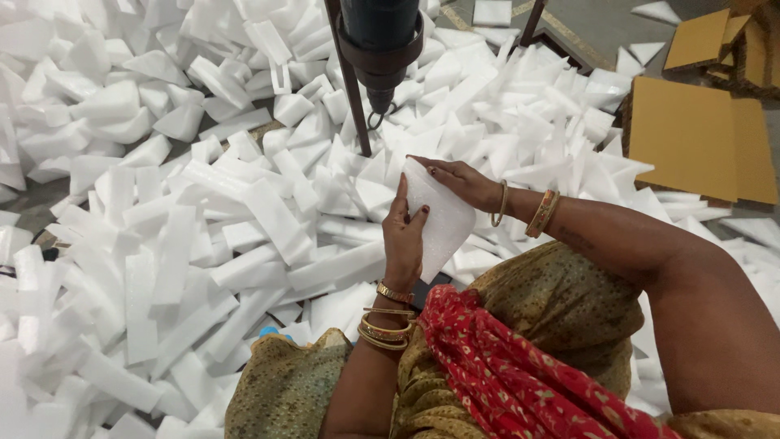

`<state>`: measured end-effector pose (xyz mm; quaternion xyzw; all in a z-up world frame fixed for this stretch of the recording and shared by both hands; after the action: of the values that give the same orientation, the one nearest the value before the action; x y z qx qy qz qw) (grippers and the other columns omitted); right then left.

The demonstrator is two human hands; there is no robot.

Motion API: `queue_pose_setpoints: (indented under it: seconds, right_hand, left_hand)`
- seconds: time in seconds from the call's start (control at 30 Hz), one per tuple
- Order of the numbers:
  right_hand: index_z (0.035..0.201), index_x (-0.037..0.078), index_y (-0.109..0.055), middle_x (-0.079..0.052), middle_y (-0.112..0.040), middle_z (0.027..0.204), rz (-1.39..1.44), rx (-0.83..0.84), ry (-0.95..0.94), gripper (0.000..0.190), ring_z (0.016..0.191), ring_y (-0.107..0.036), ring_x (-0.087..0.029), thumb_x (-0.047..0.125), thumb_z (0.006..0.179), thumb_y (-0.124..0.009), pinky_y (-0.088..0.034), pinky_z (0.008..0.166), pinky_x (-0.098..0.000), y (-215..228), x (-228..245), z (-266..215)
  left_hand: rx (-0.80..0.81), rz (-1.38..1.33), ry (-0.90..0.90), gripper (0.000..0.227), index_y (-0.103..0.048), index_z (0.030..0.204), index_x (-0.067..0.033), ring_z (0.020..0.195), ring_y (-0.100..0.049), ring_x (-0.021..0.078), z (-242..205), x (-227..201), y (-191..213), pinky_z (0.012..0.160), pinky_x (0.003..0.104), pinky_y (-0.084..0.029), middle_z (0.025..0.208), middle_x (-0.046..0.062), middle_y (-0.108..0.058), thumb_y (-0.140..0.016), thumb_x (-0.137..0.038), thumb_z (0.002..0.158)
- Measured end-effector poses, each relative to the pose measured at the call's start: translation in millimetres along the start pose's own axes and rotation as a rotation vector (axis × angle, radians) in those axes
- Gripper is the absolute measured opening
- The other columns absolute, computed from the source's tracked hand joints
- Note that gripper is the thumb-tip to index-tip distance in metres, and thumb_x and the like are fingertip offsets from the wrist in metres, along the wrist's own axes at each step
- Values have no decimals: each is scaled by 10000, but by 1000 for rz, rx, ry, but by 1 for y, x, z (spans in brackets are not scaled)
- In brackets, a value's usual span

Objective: The person sits on the floor and repeatedly picks up white foam pieces, places them under a vertical cutting machine, and presses down to cut them. The cut pieces are dropped back onto the surrounding pile.

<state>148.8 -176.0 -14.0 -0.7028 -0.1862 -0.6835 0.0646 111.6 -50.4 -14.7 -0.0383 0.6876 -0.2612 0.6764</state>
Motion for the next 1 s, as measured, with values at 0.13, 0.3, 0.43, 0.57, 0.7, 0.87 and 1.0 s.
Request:
queue_pose_setpoints:
  seconds: [0.13,0.3,0.43,0.57,0.7,0.87,1.0]
  right_hand:
    - [1597,192,-375,-111,-673,1255,18,38,31,497,1085,-671,-156,300,1112,-362,-593,967,-323,-2,3,-2]
    - [1555,239,-468,-104,-708,1202,-335,70,-64,554,1099,-669,-188,308,1016,-575,-558,956,-369,14,-9,0]
    - [1512,278,-517,-94,-665,1179,-565,83,-293,660,1106,-625,-221,344,892,-735,-515,942,-418,33,-30,-6]
    - [1429,205,-636,-211,-766,1119,-590,184,-577,585,973,-681,-372,352,873,-747,-572,847,-461,56,-79,-8]
    - [1311,80,-649,-203,-729,1074,-814,85,-573,478,908,-694,-374,325,931,-804,-584,772,-465,125,-92,26]
    - [1123,-30,-632,-56,-655,943,-491,-717,320,407,825,-627,-163,312,1064,-846,-527,669,-336,275,75,48]
    - [1231,-57,-698,-104,-716,1079,-526,-596,487,368,952,-669,-207,282,1124,-797,-569,856,-353,275,95,60]
  left_hand:
    - [83,47,52,702,-360,1609,-88,1095,-613,120,2,21,-1,927,254,-527,1327,124,-636,-558,90,959]
    - [158,275,104,709,-476,1592,-167,864,-539,110,7,48,17,776,242,-506,1064,85,-644,-644,44,936]
    - [191,523,35,619,-581,1499,-159,861,-605,112,15,64,36,795,242,-541,1052,71,-685,-735,-52,909]
    - [83,551,102,543,-595,1440,-146,849,-689,154,31,96,93,740,310,-560,1017,90,-748,-691,-132,906]
    - [-190,714,37,490,-647,1369,-93,939,-740,256,35,115,181,827,367,-569,1076,160,-784,-728,-166,891]
    - [-480,868,275,553,-634,1376,-104,1102,-667,330,14,169,277,973,433,-524,1221,187,-693,-768,-189,846]
    - [-567,1094,371,670,-570,1444,-142,1292,-531,377,-2,186,306,1097,486,-457,1428,180,-537,-802,-201,818]
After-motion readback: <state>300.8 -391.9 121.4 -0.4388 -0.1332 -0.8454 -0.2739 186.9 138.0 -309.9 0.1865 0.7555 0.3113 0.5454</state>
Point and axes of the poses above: each hand's wrist, its own z-axis towards the middle knuckle, its own y-axis out of the back of the hand, x = y × z, the point moved 10 cm from there along z, towards the middle knuckle
